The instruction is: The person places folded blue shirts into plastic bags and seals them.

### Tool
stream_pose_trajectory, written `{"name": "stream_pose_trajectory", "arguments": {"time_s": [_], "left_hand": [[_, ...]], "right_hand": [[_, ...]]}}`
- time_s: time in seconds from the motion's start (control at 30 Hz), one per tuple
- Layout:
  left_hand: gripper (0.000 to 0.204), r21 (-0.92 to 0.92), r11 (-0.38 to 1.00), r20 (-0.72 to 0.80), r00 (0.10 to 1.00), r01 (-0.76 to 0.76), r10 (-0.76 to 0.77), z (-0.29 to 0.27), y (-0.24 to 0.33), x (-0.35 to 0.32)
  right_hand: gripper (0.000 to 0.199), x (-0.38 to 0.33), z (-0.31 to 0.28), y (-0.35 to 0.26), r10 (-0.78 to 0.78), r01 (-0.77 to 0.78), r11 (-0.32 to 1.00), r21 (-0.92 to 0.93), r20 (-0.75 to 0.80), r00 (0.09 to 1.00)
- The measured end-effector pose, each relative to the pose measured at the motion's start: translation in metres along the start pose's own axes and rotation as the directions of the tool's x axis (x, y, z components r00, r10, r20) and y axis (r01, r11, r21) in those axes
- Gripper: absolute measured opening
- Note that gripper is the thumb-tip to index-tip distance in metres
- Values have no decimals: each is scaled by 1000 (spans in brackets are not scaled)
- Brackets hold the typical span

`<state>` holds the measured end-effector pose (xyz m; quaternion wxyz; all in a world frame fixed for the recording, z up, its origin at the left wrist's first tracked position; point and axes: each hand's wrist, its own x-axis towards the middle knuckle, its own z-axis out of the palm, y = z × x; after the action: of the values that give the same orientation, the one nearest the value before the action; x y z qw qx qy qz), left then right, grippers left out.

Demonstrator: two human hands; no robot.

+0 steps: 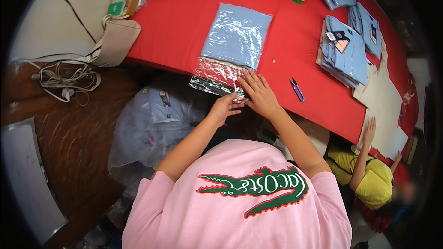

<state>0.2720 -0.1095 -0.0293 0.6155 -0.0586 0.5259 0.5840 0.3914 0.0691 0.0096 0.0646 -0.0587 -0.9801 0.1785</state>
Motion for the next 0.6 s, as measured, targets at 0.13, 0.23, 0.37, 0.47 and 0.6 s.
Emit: {"name": "stream_pose_trajectory", "arguments": {"time_s": [0.13, 0.23, 0.37, 0.47, 0.6], "left_hand": [[30, 255, 965, 79, 996, -57, 38, -10, 7, -20], [21, 619, 675, 37, 874, -401, 485, -38, 14, -42], [17, 829, -27, 409, 573, -558, 710, -42, 93, -61], [39, 769, -295, 616, 530, -567, 583, -24, 142, -27], [63, 566, -624, 790, 570, -539, 225, -21, 183, 40]], "right_hand": [[67, 14, 23, 18, -94, 102, 991, -86, 88, 992], [58, 17, 23, 19, -102, 109, 992, -68, 103, 989], [55, 15, 23, 19, -88, 89, 996, -10, 72, 994], [53, 15, 18, 15, -79, 81, 996, -22, 90, 993], [50, 13, 20, 9, -63, 62, 998, 12, 85, 994]]}}
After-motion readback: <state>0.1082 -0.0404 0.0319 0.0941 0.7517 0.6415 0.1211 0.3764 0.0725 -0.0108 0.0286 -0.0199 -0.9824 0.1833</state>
